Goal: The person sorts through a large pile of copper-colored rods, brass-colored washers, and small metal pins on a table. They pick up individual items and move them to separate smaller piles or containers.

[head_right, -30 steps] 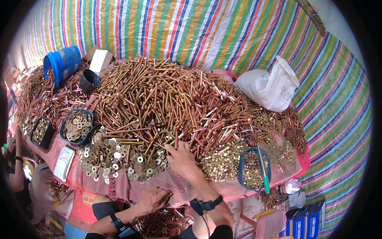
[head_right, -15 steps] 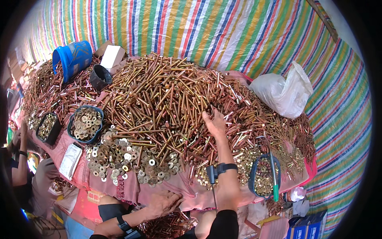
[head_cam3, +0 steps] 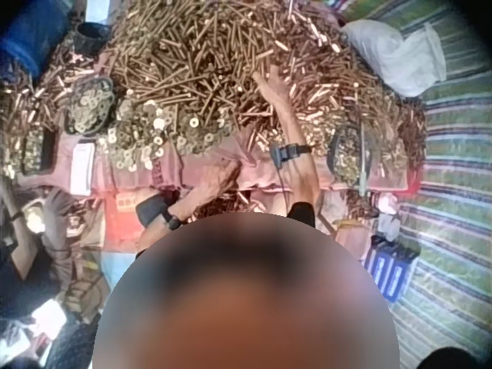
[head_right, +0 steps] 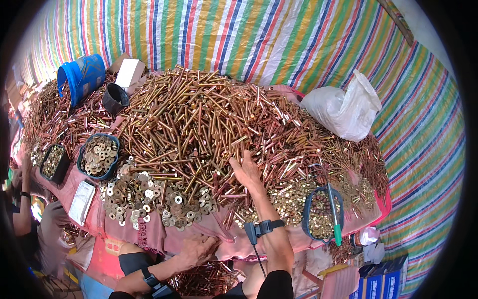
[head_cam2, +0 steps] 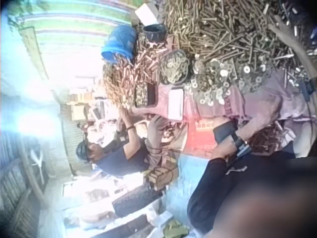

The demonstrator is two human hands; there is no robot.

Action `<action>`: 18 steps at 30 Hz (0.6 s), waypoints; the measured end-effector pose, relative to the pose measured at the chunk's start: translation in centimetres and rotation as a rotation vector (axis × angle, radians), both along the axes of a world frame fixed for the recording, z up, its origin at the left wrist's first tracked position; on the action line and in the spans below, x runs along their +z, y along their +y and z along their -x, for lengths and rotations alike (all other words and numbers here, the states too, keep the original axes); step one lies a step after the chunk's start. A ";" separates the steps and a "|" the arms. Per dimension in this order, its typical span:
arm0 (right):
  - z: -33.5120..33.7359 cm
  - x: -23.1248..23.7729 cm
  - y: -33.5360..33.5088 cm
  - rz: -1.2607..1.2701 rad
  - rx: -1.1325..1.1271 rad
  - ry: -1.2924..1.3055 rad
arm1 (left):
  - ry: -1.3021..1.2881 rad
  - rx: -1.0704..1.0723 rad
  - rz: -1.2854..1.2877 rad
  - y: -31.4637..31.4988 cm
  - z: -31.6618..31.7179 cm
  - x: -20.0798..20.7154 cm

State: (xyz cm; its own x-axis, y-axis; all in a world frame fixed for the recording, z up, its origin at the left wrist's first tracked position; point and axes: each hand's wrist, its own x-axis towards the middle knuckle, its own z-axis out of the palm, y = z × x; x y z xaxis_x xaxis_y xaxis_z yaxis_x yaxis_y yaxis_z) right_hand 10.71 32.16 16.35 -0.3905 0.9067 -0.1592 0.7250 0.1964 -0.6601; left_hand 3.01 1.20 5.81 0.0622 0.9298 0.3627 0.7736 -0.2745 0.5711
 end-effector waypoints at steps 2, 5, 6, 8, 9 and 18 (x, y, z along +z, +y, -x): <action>-0.1 0.3 -0.7 0.008 0.011 -0.036 | 0.024 0.023 0.043 0.2 -0.3 0.0; -0.4 0.7 -1.3 0.123 0.083 -0.026 | 0.040 0.041 0.072 0.3 -0.5 0.0; -0.5 0.6 -1.7 0.043 0.098 -0.050 | 0.043 0.043 0.081 0.3 -0.5 0.0; -0.8 0.6 -2.5 -0.116 0.127 -0.107 | 0.032 0.049 0.058 0.2 -0.4 0.0; -0.9 0.7 -2.9 -0.180 0.179 -0.142 | 0.014 0.055 0.016 0.2 -0.3 0.1; -1.6 4.9 -7.4 -0.442 0.267 -0.393 | -0.021 -0.032 0.049 -0.1 0.3 0.0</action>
